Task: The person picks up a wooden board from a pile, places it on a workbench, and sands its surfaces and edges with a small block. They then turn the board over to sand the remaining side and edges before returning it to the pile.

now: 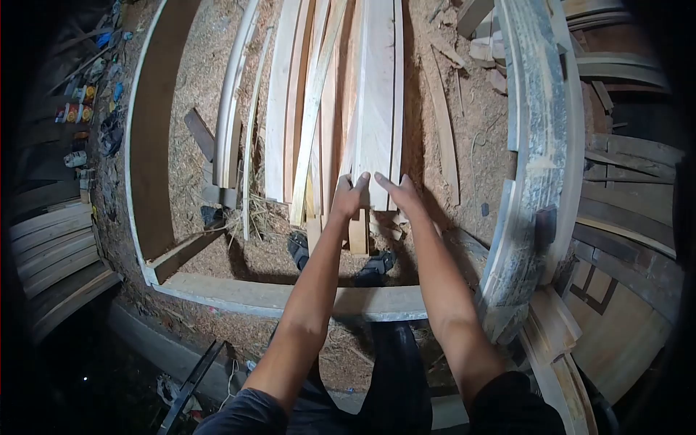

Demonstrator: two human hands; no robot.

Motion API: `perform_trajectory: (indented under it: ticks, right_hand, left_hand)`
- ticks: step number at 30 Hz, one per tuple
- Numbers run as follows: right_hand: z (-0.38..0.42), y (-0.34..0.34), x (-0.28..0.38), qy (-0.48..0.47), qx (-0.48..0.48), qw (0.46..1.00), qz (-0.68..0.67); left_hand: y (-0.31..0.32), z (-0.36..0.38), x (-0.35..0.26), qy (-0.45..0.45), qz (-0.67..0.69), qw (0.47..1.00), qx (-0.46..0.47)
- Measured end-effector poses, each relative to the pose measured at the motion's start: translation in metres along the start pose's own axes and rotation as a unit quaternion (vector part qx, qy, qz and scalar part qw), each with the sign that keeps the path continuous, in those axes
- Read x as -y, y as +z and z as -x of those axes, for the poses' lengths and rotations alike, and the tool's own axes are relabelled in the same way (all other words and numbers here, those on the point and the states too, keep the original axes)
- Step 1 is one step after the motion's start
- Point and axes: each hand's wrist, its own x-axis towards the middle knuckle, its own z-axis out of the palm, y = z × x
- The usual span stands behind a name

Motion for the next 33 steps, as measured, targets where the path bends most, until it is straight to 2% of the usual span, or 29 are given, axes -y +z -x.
perform_trajectory:
  ticks: [1,2,3,4,5,7,8,10,11,12,13,15,19,22,23,25,27,29,30,31,33]
  right_hand:
    - [0.006,0.002,0.006,-0.008,-0.002,1.0,-0.001]
    - [0.014,0.007,0.011,-0.002,-0.011,1.0,-0.018]
    - [0.022,0.011,0.017,0.006,-0.019,0.999,-0.035]
    - [0.029,0.011,0.022,-0.033,0.022,0.997,-0.067]
    - [0.035,0.014,0.027,-0.04,0.02,0.997,-0.067]
    - [0.052,0.024,0.034,0.026,0.012,0.995,-0.093]
    - [0.062,0.028,0.039,0.048,-0.023,0.997,-0.055]
    - [0.083,0.037,0.042,0.042,-0.031,0.997,-0.049]
    - [0.093,0.041,0.043,0.037,-0.039,0.998,-0.045]
    - [0.082,0.045,0.014,0.017,0.001,0.997,-0.08]
    - [0.083,0.05,0.001,0.018,0.0,0.997,-0.079]
    - [0.097,0.059,-0.019,0.021,0.002,0.994,-0.109]
    - [0.145,0.064,-0.003,0.028,-0.042,0.999,-0.012]
    - [0.156,0.068,0.02,0.051,-0.075,0.992,-0.083]
    - [0.156,0.063,0.035,0.034,-0.025,0.992,-0.117]
    - [0.111,0.066,0.026,0.102,-0.128,0.984,-0.07]
    - [0.081,0.06,0.047,0.095,-0.119,0.986,-0.066]
    - [0.086,0.061,0.061,0.088,-0.11,0.988,-0.06]
    - [0.1,0.066,0.081,0.099,-0.128,0.987,-0.013]
    - [0.111,0.07,0.085,0.114,-0.144,0.982,0.035]
    - [0.117,0.074,0.083,0.102,-0.151,0.982,0.04]
  left_hand:
    - [-0.008,0.003,-0.007,-0.016,-0.013,0.999,0.028]
    - [-0.006,0.014,-0.012,0.003,-0.074,0.996,-0.04]
    - [-0.005,0.012,-0.002,0.009,-0.093,0.993,-0.067]
    - [-0.009,0.023,-0.013,0.006,-0.074,0.995,-0.066]
    - [-0.012,0.034,-0.024,0.004,-0.056,0.996,-0.064]
    - [-0.016,0.055,-0.035,0.031,-0.041,0.996,-0.068]
    - [-0.021,0.06,-0.037,0.043,-0.05,0.995,-0.081]
    - [-0.027,0.077,-0.033,0.073,-0.056,0.99,-0.11]
    - [-0.032,0.086,-0.03,0.072,-0.056,0.99,-0.109]
    - [-0.039,0.101,-0.039,0.049,-0.072,0.993,-0.079]
    - [-0.046,0.111,-0.043,0.026,-0.087,0.995,-0.049]
    - [-0.052,0.126,-0.028,0.03,-0.097,0.994,-0.046]
    - [-0.064,0.155,-0.027,0.026,-0.108,0.993,-0.047]
    - [-0.073,0.169,-0.042,0.036,-0.133,0.989,-0.061]
    - [-0.076,0.175,-0.048,0.037,-0.135,0.988,-0.061]
    - [-0.082,0.183,-0.055,0.078,-0.152,0.983,-0.075]
    - [-0.086,0.19,-0.053,0.071,-0.156,0.983,-0.067]
    - [-0.091,0.2,-0.056,0.065,-0.138,0.987,-0.051]
    - [-0.093,0.2,-0.056,0.066,-0.138,0.987,-0.048]
    - [-0.097,0.205,-0.054,0.05,-0.139,0.988,-0.034]
    - [-0.105,0.203,-0.048,0.034,-0.139,0.989,-0.024]
